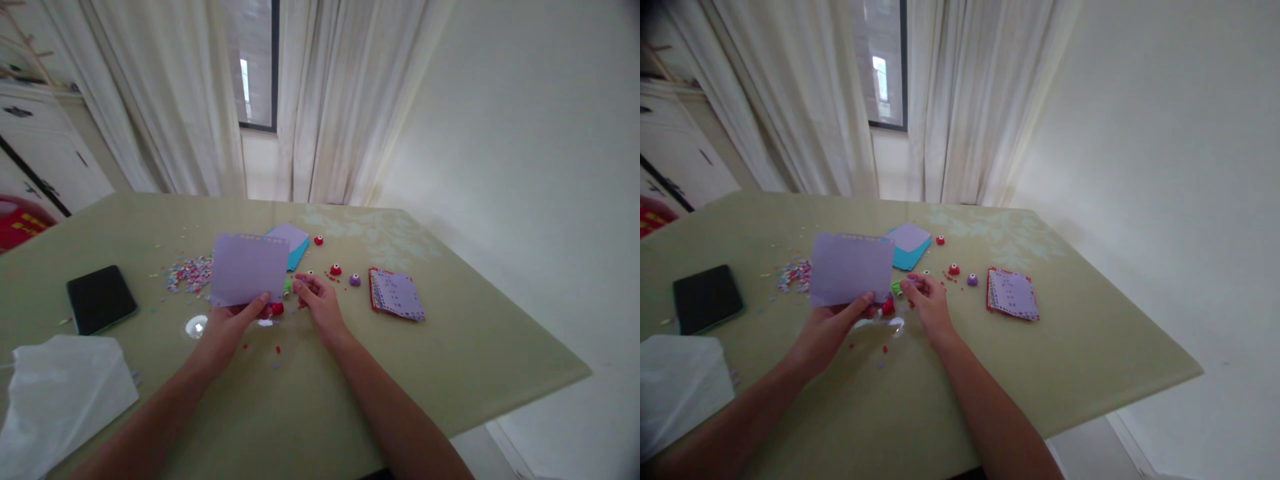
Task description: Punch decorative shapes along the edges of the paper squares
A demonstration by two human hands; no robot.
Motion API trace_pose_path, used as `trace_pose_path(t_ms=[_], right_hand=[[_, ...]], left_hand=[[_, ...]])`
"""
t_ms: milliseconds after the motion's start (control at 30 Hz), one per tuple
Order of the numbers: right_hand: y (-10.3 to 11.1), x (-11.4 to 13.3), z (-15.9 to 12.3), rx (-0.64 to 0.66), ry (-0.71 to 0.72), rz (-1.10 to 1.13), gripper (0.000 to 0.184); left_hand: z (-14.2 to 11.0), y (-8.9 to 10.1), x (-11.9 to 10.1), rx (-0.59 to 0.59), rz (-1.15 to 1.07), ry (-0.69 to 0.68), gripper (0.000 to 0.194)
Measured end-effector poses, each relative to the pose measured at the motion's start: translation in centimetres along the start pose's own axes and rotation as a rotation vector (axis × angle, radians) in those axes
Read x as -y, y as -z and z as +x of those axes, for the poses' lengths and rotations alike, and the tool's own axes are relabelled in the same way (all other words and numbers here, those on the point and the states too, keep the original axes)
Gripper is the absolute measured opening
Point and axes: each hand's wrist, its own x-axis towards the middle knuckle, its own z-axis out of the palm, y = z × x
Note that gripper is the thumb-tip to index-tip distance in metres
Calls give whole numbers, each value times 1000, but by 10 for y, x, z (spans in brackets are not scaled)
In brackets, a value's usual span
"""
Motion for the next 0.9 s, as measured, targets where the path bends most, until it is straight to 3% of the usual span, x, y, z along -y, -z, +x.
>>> trace_pose_path(t_ms=[233, 367, 600, 900], right_hand=[[1, -5, 3, 19, 143, -211, 38], [-1, -10, 2, -17, 200, -368, 38], [0, -12, 3, -12, 224, -373, 35], [3, -11, 7, -92, 278, -333, 38]], left_hand=[[-1, -2, 1, 50, -67, -42, 43], [0, -1, 1, 24, -9, -70, 42], [7, -2, 15, 42, -33, -44, 51], [4, -3, 8, 54, 38, -182, 52]])
